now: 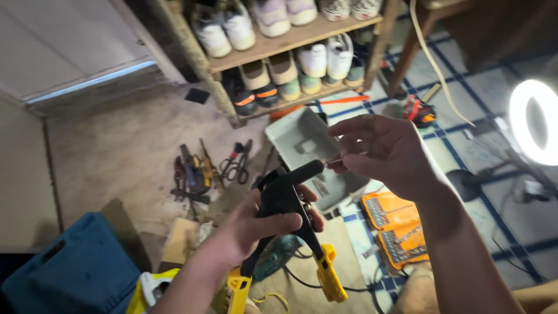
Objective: Repairing a metal box using a rivet gun to attach a hinge.
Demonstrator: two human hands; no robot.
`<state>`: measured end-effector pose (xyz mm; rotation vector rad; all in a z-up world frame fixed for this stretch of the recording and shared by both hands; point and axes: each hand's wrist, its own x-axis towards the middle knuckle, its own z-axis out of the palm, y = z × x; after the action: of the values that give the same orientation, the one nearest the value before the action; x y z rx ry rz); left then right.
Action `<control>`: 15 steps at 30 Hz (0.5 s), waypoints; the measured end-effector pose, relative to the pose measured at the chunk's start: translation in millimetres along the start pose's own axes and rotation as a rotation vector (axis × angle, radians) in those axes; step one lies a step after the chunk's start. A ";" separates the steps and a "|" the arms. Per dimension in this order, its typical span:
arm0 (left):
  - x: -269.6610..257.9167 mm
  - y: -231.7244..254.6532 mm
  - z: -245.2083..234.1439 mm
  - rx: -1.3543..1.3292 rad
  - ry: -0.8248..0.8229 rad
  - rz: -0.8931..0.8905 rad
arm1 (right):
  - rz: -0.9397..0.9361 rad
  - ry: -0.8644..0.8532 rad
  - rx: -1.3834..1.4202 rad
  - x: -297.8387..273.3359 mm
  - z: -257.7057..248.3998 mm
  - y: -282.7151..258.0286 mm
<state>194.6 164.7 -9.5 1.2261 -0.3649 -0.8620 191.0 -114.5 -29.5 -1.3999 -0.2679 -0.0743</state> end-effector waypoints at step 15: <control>14.3 -51.6 62.9 -0.221 -0.142 0.069 | -0.036 -0.100 -0.026 -45.5 -36.9 -34.6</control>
<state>142.4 108.0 -39.0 0.9459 -0.4115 -0.9070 145.0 -161.4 -12.0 -1.4268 -0.3767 -0.0374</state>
